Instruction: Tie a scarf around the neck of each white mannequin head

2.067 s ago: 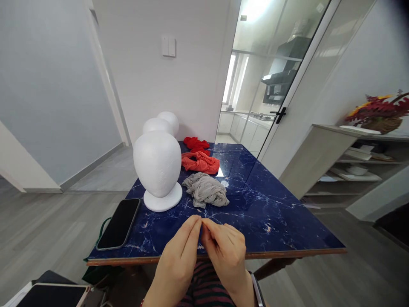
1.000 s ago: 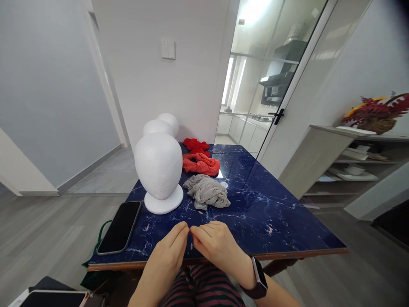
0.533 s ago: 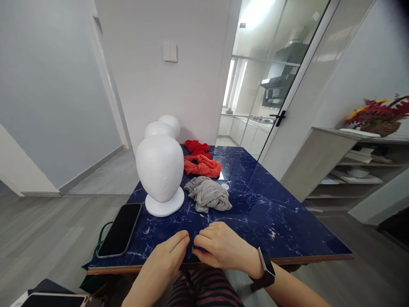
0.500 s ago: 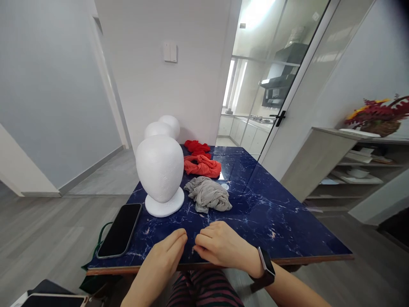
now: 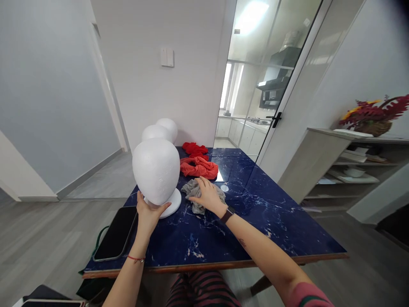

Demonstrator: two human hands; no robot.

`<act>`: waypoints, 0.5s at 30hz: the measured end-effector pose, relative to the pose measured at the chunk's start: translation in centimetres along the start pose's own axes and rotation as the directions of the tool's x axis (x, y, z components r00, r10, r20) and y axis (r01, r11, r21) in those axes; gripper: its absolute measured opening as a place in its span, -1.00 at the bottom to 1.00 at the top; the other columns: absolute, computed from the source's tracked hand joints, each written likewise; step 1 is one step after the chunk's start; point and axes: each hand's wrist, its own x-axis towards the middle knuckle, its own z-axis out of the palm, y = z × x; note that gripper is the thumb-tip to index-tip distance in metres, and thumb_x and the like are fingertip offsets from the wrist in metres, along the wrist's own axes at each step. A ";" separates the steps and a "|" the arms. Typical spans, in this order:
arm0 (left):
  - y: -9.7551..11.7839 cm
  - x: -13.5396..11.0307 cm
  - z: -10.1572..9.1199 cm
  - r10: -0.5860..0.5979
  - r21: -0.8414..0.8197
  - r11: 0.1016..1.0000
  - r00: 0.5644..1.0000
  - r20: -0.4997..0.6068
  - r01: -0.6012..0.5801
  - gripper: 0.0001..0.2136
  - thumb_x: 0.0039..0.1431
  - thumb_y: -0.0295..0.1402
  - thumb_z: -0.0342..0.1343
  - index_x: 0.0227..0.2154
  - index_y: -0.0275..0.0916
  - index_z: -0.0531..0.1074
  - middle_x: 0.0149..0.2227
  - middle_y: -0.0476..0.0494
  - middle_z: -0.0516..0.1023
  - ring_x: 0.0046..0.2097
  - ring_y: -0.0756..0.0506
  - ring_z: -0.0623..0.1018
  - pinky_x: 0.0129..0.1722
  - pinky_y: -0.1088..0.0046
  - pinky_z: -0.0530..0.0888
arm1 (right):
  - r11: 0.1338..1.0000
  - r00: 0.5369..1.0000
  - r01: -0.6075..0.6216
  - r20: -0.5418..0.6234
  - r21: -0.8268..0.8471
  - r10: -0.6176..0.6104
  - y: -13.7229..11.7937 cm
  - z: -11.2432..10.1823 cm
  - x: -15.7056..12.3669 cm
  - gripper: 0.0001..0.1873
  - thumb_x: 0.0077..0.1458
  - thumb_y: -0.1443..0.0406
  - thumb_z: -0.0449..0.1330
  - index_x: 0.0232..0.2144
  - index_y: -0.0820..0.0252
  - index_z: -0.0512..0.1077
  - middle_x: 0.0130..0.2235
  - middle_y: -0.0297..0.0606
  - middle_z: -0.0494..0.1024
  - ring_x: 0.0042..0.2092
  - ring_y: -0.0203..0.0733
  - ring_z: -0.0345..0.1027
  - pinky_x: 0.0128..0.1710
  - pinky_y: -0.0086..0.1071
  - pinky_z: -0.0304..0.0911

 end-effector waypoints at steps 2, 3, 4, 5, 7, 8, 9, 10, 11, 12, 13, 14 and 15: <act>-0.2 0.5 0.8 0.018 0.046 0.999 1.000 0.003 -0.019 0.04 -0.42 -0.11 0.40 0.18 -0.27 0.02 0.16 -0.41 0.27 0.17 -0.37 0.31 0.14 0.03 0.25 | 0.998 0.995 -0.042 0.087 -0.045 0.046 0.5 0.8 -0.5 -0.10 -0.06 0.08 0.30 0.24 0.22 0.04 0.19 0.06 0.19 0.12 0.09 0.16 -0.03 -0.18 0.16; -0.3 0.7 1.1 0.014 0.071 0.997 1.000 0.004 -0.015 0.04 -0.42 -0.11 0.40 0.18 -0.27 0.02 0.16 -0.41 0.27 0.16 -0.38 0.32 0.12 0.03 0.27 | 0.998 0.990 -0.040 0.135 -0.053 0.047 0.8 0.9 -0.9 -0.14 -0.03 0.14 0.28 0.25 0.21 0.04 0.16 0.03 0.23 0.09 0.06 0.20 -0.05 -0.20 0.17; -0.5 0.8 1.3 0.005 0.087 0.996 1.000 0.007 -0.006 0.03 -0.41 -0.10 0.39 0.18 -0.28 0.04 0.16 -0.43 0.28 0.15 -0.39 0.33 0.10 0.03 0.29 | 0.998 0.983 -0.024 0.183 -0.053 0.034 1.2 0.8 -1.4 -0.22 0.00 0.20 0.25 0.23 0.18 0.08 0.10 -0.02 0.30 0.04 0.01 0.25 -0.07 -0.24 0.17; -0.7 1.0 1.4 -0.004 0.091 0.996 1.000 0.011 0.003 0.00 -0.39 -0.10 0.38 0.17 -0.29 0.06 0.15 -0.44 0.29 0.14 -0.39 0.35 0.07 0.04 0.32 | 0.999 0.973 0.000 0.230 -0.046 0.011 1.7 0.5 -1.8 -0.32 0.01 0.25 0.22 0.18 0.16 0.16 0.03 -0.08 0.36 -0.02 -0.04 0.29 -0.09 -0.28 0.17; -0.9 1.2 1.4 0.004 0.067 0.998 1.000 0.028 -0.006 -0.10 -0.33 -0.10 0.35 0.13 -0.31 0.14 0.12 -0.43 0.34 0.11 -0.37 0.40 0.03 0.09 0.37 | 0.999 0.946 0.048 0.321 -0.024 -0.038 2.9 -0.8 -2.6 -0.50 0.00 0.32 0.19 0.04 0.11 0.33 -0.08 -0.19 0.42 -0.12 -0.12 0.34 -0.15 -0.35 0.17; -0.9 1.2 1.3 0.022 0.046 0.999 0.999 0.039 -0.023 -0.15 -0.30 -0.11 0.34 0.10 -0.31 0.18 0.09 -0.41 0.38 0.09 -0.36 0.41 0.02 0.11 0.38 | 0.998 0.935 0.057 0.351 -0.017 -0.047 3.7 -1.6 -3.0 -0.57 -0.02 0.33 0.19 -0.03 0.10 0.38 -0.13 -0.23 0.43 -0.16 -0.15 0.35 -0.18 -0.38 0.17; -0.9 1.2 1.1 0.041 0.024 0.999 0.998 0.050 -0.042 -0.22 -0.27 -0.11 0.33 0.06 -0.31 0.23 0.06 -0.39 0.42 0.08 -0.35 0.43 0.01 0.12 0.39 | 0.999 0.933 0.049 0.358 -0.015 -0.041 4.6 -2.6 -3.2 -0.62 -0.03 0.34 0.19 -0.08 0.10 0.41 -0.15 -0.25 0.44 -0.19 -0.17 0.35 -0.20 -0.39 0.16; -0.8 1.0 0.9 0.058 0.002 0.998 0.996 0.061 -0.058 -0.27 -0.25 -0.11 0.31 0.02 -0.31 0.28 0.02 -0.37 0.46 0.07 -0.34 0.44 0.00 0.13 0.40 | 1.000 0.942 0.026 0.336 -0.015 -0.020 5.6 -3.7 -3.5 -0.64 -0.04 0.35 0.18 -0.12 0.12 0.42 -0.17 -0.25 0.44 -0.19 -0.19 0.35 -0.21 -0.41 0.16; -0.5 0.7 0.7 0.070 -0.017 0.998 0.995 0.070 -0.068 -0.33 -0.24 -0.11 0.31 -0.02 -0.31 0.33 -0.01 -0.36 0.49 0.06 -0.35 0.45 -0.01 0.12 0.41 | 1.000 0.959 -0.007 0.283 -0.014 0.011 6.7 -4.8 -3.7 -0.66 -0.04 0.37 0.16 -0.14 0.14 0.42 -0.19 -0.25 0.44 -0.19 -0.19 0.34 -0.20 -0.41 0.16; -0.1 0.4 0.5 0.073 -0.034 0.997 0.994 0.081 -0.071 -0.37 -0.23 -0.11 0.30 -0.06 -0.32 0.37 -0.04 -0.36 0.51 0.04 -0.35 0.46 -0.02 0.12 0.42 | 0.999 0.978 -0.045 0.202 -0.010 0.046 8.0 -5.9 -3.8 -0.68 -0.04 0.39 0.14 -0.16 0.16 0.42 -0.19 -0.24 0.43 -0.17 -0.18 0.33 -0.19 -0.41 0.17; 0.5 -0.1 0.3 0.069 -0.049 0.997 0.993 0.094 -0.065 -0.40 -0.23 -0.10 0.30 -0.09 -0.33 0.40 -0.06 -0.36 0.53 0.03 -0.36 0.47 -0.04 0.11 0.43 | 0.997 0.992 -0.077 0.101 0.000 0.077 9.3 -7.1 -3.9 -0.69 -0.04 0.41 0.11 -0.18 0.19 0.41 -0.19 -0.22 0.43 -0.15 -0.17 0.32 -0.16 -0.39 0.17; 1.2 -0.6 0.3 0.062 -0.065 0.996 0.992 0.106 -0.055 -0.41 -0.23 -0.10 0.30 -0.12 -0.33 0.42 -0.08 -0.36 0.54 0.00 -0.37 0.49 -0.06 0.10 0.44 | 0.995 0.995 -0.099 -0.007 0.012 0.099 10.7 -8.2 -4.1 -0.69 -0.05 0.44 0.09 -0.19 0.22 0.41 -0.18 -0.19 0.44 -0.13 -0.14 0.30 -0.12 -0.37 0.18; 2.1 -1.2 0.4 0.059 -0.082 0.995 0.991 0.119 -0.050 -0.41 -0.24 -0.09 0.31 -0.13 -0.34 0.43 -0.09 -0.35 0.55 -0.02 -0.37 0.50 -0.07 0.09 0.46 | 0.994 0.989 -0.108 -0.104 0.020 0.110 12.0 -9.2 -4.2 -0.68 -0.06 0.46 0.08 -0.19 0.24 0.40 -0.16 -0.15 0.44 -0.10 -0.12 0.29 -0.09 -0.33 0.17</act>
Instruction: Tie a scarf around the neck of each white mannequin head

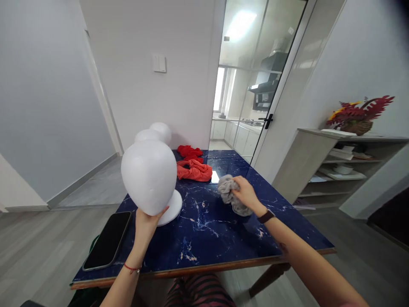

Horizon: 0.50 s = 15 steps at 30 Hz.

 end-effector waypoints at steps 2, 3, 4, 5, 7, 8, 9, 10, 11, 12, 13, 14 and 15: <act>2.0 -0.6 1.1 0.020 -0.035 0.999 0.999 0.041 -0.018 -0.42 -0.24 -0.11 0.32 -0.13 -0.35 0.45 -0.09 -0.33 0.56 -0.06 -0.35 0.52 -0.10 0.10 0.47 | 1.000 0.992 -0.003 -0.124 -0.023 0.000 2.5 -1.6 0.2 -0.63 -0.08 0.50 0.07 -0.17 0.26 0.40 -0.11 -0.09 0.45 -0.03 -0.06 0.26 -0.01 -0.25 0.15; 3.0 -0.6 2.0 0.047 -0.049 0.998 0.997 0.066 -0.044 -0.43 -0.23 -0.12 0.32 -0.13 -0.34 0.46 -0.09 -0.31 0.56 -0.07 -0.34 0.53 -0.11 0.12 0.48 | 0.999 0.991 -0.005 -0.137 -0.052 -0.002 3.5 -2.2 0.2 -0.61 -0.09 0.51 0.08 -0.15 0.26 0.40 -0.07 -0.08 0.45 0.02 -0.03 0.24 0.02 -0.21 0.13; 3.9 -0.5 3.1 0.083 -0.059 0.995 0.992 0.091 -0.078 -0.45 -0.22 -0.13 0.32 -0.14 -0.33 0.46 -0.09 -0.30 0.56 -0.06 -0.33 0.53 -0.11 0.13 0.48 | 0.997 0.994 -0.008 -0.109 -0.079 0.000 4.4 -2.5 0.0 -0.60 -0.10 0.52 0.10 -0.14 0.26 0.41 -0.05 -0.08 0.46 0.05 -0.01 0.22 0.03 -0.18 0.12; 4.7 -0.2 4.3 0.121 -0.066 0.991 0.986 0.112 -0.114 -0.47 -0.21 -0.14 0.32 -0.15 -0.32 0.47 -0.09 -0.29 0.56 -0.06 -0.32 0.52 -0.10 0.15 0.47 | 0.996 0.999 -0.014 -0.040 -0.093 0.010 5.1 -2.7 -0.2 -0.61 -0.10 0.50 0.15 -0.15 0.25 0.43 -0.05 -0.08 0.47 0.05 0.00 0.24 0.02 -0.17 0.14; 5.7 0.6 6.8 0.187 -0.082 0.981 0.971 0.146 -0.176 -0.51 -0.19 -0.14 0.31 -0.17 -0.31 0.47 -0.09 -0.29 0.56 -0.03 -0.30 0.51 -0.08 0.18 0.46 | 0.997 0.986 -0.025 0.161 -0.074 0.037 6.0 -2.8 -1.0 -0.70 -0.08 0.40 0.26 -0.20 0.22 0.48 -0.13 -0.12 0.53 -0.04 -0.03 0.34 -0.07 -0.23 0.21; 5.9 1.0 8.0 0.199 -0.084 0.979 0.967 0.157 -0.188 -0.50 -0.18 -0.14 0.31 -0.17 -0.31 0.46 -0.09 -0.30 0.56 -0.03 -0.29 0.51 -0.08 0.20 0.45 | 0.998 0.968 -0.030 0.248 -0.047 0.041 6.2 -2.7 -1.5 -0.74 -0.06 0.31 0.29 -0.24 0.23 0.50 -0.20 -0.15 0.56 -0.12 -0.08 0.40 -0.14 -0.29 0.24; 5.9 1.3 9.1 0.199 -0.077 0.979 0.966 0.166 -0.188 -0.49 -0.18 -0.13 0.31 -0.15 -0.32 0.45 -0.08 -0.30 0.55 -0.03 -0.28 0.51 -0.08 0.21 0.44 | 0.999 0.954 -0.036 0.298 -0.024 0.042 6.2 -2.7 -2.0 -0.74 -0.03 0.22 0.28 -0.27 0.24 0.51 -0.27 -0.18 0.57 -0.19 -0.14 0.43 -0.20 -0.35 0.25; 5.8 1.6 10.0 0.185 -0.059 0.982 0.967 0.172 -0.178 -0.46 -0.19 -0.13 0.31 -0.12 -0.31 0.42 -0.07 -0.31 0.54 -0.02 -0.28 0.50 -0.09 0.22 0.44 | 0.999 0.952 -0.047 0.301 -0.017 0.050 6.1 -2.8 -2.4 -0.71 0.01 0.15 0.24 -0.29 0.25 0.52 -0.32 -0.20 0.57 -0.26 -0.19 0.45 -0.26 -0.39 0.25; 5.6 1.7 10.8 0.164 -0.031 0.986 0.971 0.172 -0.161 -0.42 -0.20 -0.13 0.32 -0.08 -0.31 0.39 -0.05 -0.32 0.53 -0.01 -0.28 0.49 -0.09 0.23 0.43 | 0.998 0.963 -0.063 0.259 -0.029 0.068 6.0 -2.8 -2.7 -0.68 0.06 0.12 0.20 -0.28 0.26 0.51 -0.34 -0.21 0.57 -0.30 -0.23 0.45 -0.29 -0.42 0.24; 5.3 1.7 11.4 0.141 0.005 0.990 0.975 0.171 -0.144 -0.38 -0.20 -0.12 0.32 -0.04 -0.30 0.36 -0.02 -0.33 0.51 0.01 -0.29 0.48 -0.10 0.23 0.43 | 0.995 0.978 -0.081 0.190 -0.058 0.091 5.8 -2.9 -2.9 -0.68 0.10 0.12 0.16 -0.26 0.27 0.50 -0.33 -0.21 0.57 -0.33 -0.25 0.44 -0.30 -0.42 0.24; 5.0 1.6 11.8 0.121 0.042 0.991 0.978 0.168 -0.129 -0.34 -0.20 -0.12 0.32 -0.01 -0.29 0.33 -0.01 -0.33 0.49 0.03 -0.30 0.46 -0.10 0.23 0.42 | 0.990 0.987 -0.102 0.114 -0.094 0.112 5.6 -2.9 -2.8 -0.70 0.13 0.15 0.14 -0.24 0.27 0.48 -0.31 -0.20 0.57 -0.35 -0.25 0.44 -0.29 -0.41 0.25; 4.7 1.4 12.1 0.106 0.077 0.990 0.981 0.165 -0.119 -0.32 -0.19 -0.10 0.32 0.02 -0.27 0.30 0.01 -0.33 0.48 0.05 -0.32 0.44 -0.10 0.22 0.40 | 0.985 0.991 -0.116 0.044 -0.131 0.123 5.4 -2.8 -2.7 -0.72 0.15 0.19 0.12 -0.20 0.26 0.47 -0.27 -0.19 0.56 -0.35 -0.24 0.43 -0.27 -0.39 0.26; 4.5 1.2 12.3 0.096 0.105 0.988 0.982 0.163 -0.114 -0.31 -0.18 -0.08 0.30 0.04 -0.26 0.28 0.03 -0.34 0.47 0.07 -0.33 0.42 -0.10 0.21 0.39 | 0.980 0.993 -0.118 -0.006 -0.161 0.119 5.1 -2.7 -2.3 -0.73 0.15 0.23 0.11 -0.16 0.26 0.44 -0.23 -0.17 0.55 -0.33 -0.22 0.43 -0.23 -0.36 0.27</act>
